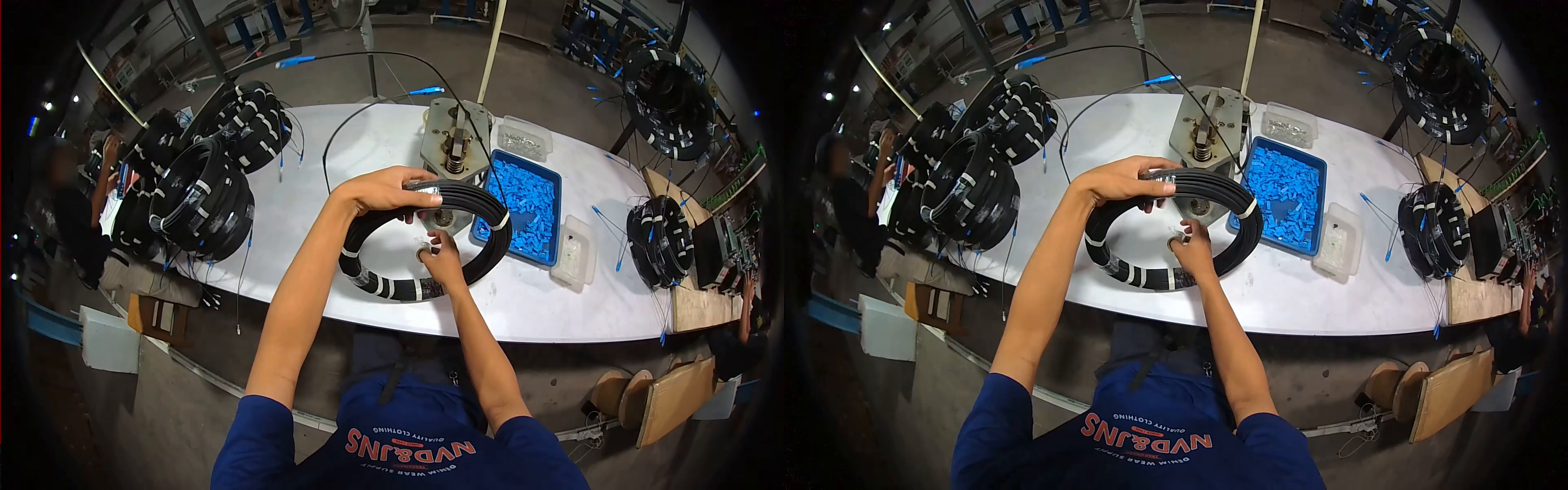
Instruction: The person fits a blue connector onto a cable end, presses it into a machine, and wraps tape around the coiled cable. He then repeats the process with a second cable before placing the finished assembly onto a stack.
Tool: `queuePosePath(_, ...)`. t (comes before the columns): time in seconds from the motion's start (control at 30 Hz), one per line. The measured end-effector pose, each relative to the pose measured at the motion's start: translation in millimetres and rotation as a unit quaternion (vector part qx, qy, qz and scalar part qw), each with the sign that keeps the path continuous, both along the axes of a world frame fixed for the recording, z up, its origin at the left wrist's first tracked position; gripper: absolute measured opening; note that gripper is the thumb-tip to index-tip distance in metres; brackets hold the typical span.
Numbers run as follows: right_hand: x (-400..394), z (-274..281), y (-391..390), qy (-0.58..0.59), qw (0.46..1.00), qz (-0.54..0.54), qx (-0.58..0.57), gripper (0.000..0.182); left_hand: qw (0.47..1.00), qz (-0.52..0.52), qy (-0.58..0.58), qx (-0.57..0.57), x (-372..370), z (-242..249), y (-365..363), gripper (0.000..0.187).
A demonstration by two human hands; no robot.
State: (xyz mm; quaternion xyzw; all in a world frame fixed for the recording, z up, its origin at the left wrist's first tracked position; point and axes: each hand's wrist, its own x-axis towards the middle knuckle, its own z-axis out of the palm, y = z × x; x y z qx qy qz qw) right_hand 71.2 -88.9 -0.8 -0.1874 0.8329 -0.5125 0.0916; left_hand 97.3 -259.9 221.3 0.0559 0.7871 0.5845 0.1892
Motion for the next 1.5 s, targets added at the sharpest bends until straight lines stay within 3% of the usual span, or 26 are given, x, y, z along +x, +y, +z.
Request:
queuePosePath(0.07,3,25,6,-0.178,0.977,0.017,-0.114,0.052,0.999,-0.001,0.029,0.013,4,2,1,0.059)
queuePosePath(0.1,3,27,8,-0.179,0.977,0.016,-0.113,0.052,0.998,-0.006,0.052,-0.028,5,2,1,0.063)
queuePosePath(0.17,4,34,13,-0.278,0.907,0.049,-0.313,0.055,0.995,-0.013,0.074,-0.069,3,2,0,0.068)
queuePosePath(0.2,2,38,20,-0.299,0.891,0.072,-0.333,0.056,0.993,0.005,0.050,-0.103,0,3,-1,0.071)
queuePosePath(0.3,17,64,41,-0.334,0.860,0.076,-0.379,0.054,0.992,0.018,0.039,-0.120,1,1,-2,0.074)
queuePosePath(0.37,25,63,59,-0.316,0.866,0.093,-0.376,0.053,0.993,0.016,0.055,-0.103,1,-5,-9,0.075)
queuePosePath(0.43,36,53,81,-0.241,0.897,0.120,-0.351,0.052,0.977,-0.026,0.181,-0.107,2,-15,-18,0.077)
queuePosePath(0.5,48,51,93,-0.235,0.899,0.105,-0.355,0.049,0.982,-0.035,0.171,-0.078,4,-17,-26,0.074)
queuePosePath(0.57,58,50,96,-0.259,0.882,0.017,-0.394,0.048,0.997,-0.015,0.077,-0.007,7,-16,-32,0.065)
queuePosePath(0.63,58,37,88,-0.239,0.891,0.001,-0.386,0.044,0.996,-0.005,0.090,0.014,8,-22,-32,0.061)
queuePosePath(0.77,49,36,48,-0.170,0.937,0.003,-0.306,0.048,0.989,0.021,0.144,-0.024,11,-25,-33,0.060)
queuePosePath(0.83,33,29,25,-0.038,0.995,0.015,-0.089,0.053,0.992,0.024,0.118,-0.026,13,-23,-31,0.060)
queuePosePath(0.87,24,14,18,-0.038,0.995,0.015,-0.090,0.053,0.992,0.023,0.118,-0.027,13,-23,-29,0.060)
queuePosePath(0.93,9,-3,1,0.088,0.988,0.052,0.114,0.052,0.987,0.003,0.159,-0.035,14,-23,-26,0.062)
queuePosePath(0.97,3,-1,-2,0.088,0.988,0.054,0.113,0.052,0.987,0.004,0.159,-0.036,15,-23,-25,0.062)
queuePosePath(1.03,-10,6,-6,-0.061,0.975,0.077,0.202,0.053,0.983,0.011,0.169,-0.068,16,-24,-23,0.063)
queuePosePath(1.17,-24,27,-7,-0.098,0.951,0.062,0.285,0.055,0.986,-0.009,0.155,-0.054,15,-22,-19,0.067)
queuePosePath(1.5,-54,1,-7,-0.095,0.969,0.107,0.200,0.056,0.967,-0.026,0.217,-0.129,17,-11,-1,0.066)
